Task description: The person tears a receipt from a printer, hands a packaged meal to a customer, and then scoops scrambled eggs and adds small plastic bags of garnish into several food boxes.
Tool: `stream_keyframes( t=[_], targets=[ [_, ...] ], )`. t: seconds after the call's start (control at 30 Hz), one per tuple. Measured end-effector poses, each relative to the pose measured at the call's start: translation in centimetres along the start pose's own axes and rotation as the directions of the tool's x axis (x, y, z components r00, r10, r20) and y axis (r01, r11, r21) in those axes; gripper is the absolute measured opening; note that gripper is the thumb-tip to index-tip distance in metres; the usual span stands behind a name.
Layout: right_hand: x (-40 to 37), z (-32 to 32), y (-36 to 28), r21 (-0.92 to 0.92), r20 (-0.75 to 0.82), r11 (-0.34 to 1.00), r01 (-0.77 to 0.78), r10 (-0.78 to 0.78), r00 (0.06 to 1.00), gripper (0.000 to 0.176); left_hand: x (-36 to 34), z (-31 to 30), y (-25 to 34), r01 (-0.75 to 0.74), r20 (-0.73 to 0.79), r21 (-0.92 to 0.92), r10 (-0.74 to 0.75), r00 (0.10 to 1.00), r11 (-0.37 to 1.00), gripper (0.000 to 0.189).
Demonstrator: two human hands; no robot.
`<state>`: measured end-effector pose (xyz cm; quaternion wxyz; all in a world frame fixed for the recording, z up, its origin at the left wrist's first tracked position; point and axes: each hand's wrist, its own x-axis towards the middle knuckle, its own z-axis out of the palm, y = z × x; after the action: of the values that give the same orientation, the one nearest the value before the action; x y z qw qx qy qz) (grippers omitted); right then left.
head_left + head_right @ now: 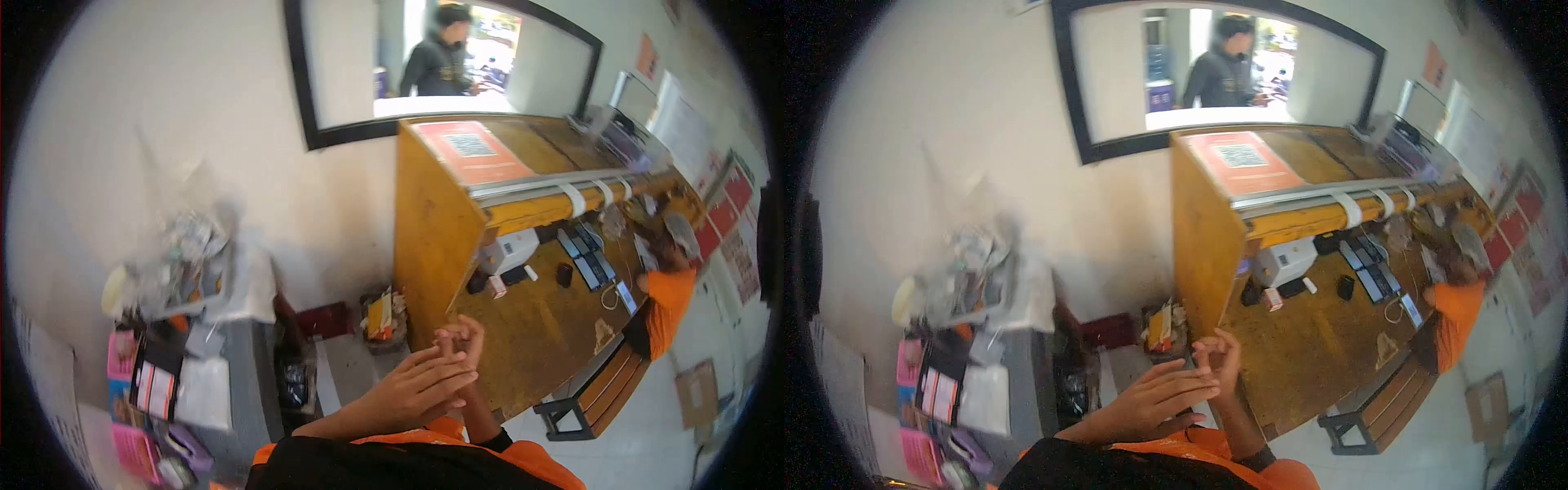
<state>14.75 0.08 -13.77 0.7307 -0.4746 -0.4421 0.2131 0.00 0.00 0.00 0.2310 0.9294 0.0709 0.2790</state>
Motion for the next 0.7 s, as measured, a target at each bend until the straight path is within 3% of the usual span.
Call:
stream_keyframes(
  t=[0.07, 0.1, 0.17, 0.23, 0.27, 0.3, 0.33, 0.37, 0.4, 0.5, 0.57, 0.63, 0.67, 0.7],
  targets=[
    [-1.0, 1.4, -0.8, -0.057, -0.174, 0.995, 0.076, -0.085, 0.981, 0.037, -0.6, -2.0, -0.8, -0.07, 0.129, -0.114, 0.084, 0.988, 0.991, 0.041],
    [6.6, -9.7, -1.2, -0.162, -0.151, 0.98, 0.114, -0.138, 0.979, 0.037, 9.2, 3.6, -1.3, -0.137, 0.052, -0.175, 0.148, 0.988, 0.975, 0.041],
    [8.4, -12.2, -1.1, -0.198, -0.271, 0.972, 0.123, -0.175, 0.947, 0.036, 11.4, 2.8, -2.3, -0.028, 0.107, -0.593, 0.114, 0.988, 0.805, 0.038],
    [11.2, -15.2, -1.0, -0.221, -0.343, 0.968, 0.12, -0.192, 0.92, 0.037, 12.4, 3.1, -4.2, 0.096, 0.166, -0.963, 0.273, 0.947, 0.254, 0.043],
    [12.7, -17.1, -1.0, -0.242, -0.38, 0.964, 0.11, -0.198, 0.903, 0.038, 13.2, 4.1, -3.5, -0.078, -0.088, -0.996, 0.314, 0.945, -0.044, 0.044],
    [14.1, -18.6, -0.7, -0.251, -0.418, 0.963, 0.094, -0.195, 0.887, 0.04, 14.1, 5.0, -2.7, -0.215, -0.336, -0.912, 0.334, 0.881, -0.35, 0.046],
    [15.8, -20.0, -0.7, -0.255, -0.434, 0.963, 0.085, -0.192, 0.88, 0.04, 15.3, 4.9, -3.1, -0.097, -0.312, -0.909, 0.508, 0.803, -0.406, 0.045],
    [17.9, -21.4, -0.6, -0.258, -0.445, 0.954, 0.151, -0.256, 0.858, 0.043, 17.2, 4.7, -3.8, 0.016, -0.223, -0.946, 0.684, 0.694, -0.325, 0.043],
    [20.0, -22.8, -0.7, -0.263, -0.452, 0.94, 0.219, -0.32, 0.833, 0.046, 18.6, 4.9, -4.0, 0.059, -0.191, -0.957, 0.767, 0.613, -0.285, 0.041],
    [25.5, -26.3, -0.6, -0.277, -0.476, 0.914, 0.296, -0.399, 0.784, 0.054, 22.2, 6.4, -5.3, 0.095, -0.105, -0.979, 0.842, 0.53, -0.181, 0.036],
    [28.6, -28.0, -0.7, -0.268, -0.482, 0.918, 0.291, -0.39, 0.785, 0.058, 23.7, 8.0, -7.0, 0.095, -0.032, -0.99, 0.816, 0.578, -0.106, 0.033],
    [31.0, -29.1, -0.8, -0.253, -0.485, 0.924, 0.286, -0.378, 0.789, 0.062, 24.6, 9.8, -9.7, 0.087, 0.03, -0.995, 0.691, 0.722, -0.048, 0.036],
    [31.9, -29.4, -0.8, -0.226, -0.457, 0.931, 0.288, -0.362, 0.813, 0.065, 24.7, 10.5, -10.7, 0.098, 0.091, -0.995, 0.54, 0.837, 0.016, 0.04],
    [32.5, -29.8, -0.4, -0.196, -0.429, 0.937, 0.289, -0.347, 0.834, 0.068, 24.8, 10.8, -10.8, 0.203, 0.22, -0.975, 0.315, 0.923, 0.087, 0.038]
  ],
)
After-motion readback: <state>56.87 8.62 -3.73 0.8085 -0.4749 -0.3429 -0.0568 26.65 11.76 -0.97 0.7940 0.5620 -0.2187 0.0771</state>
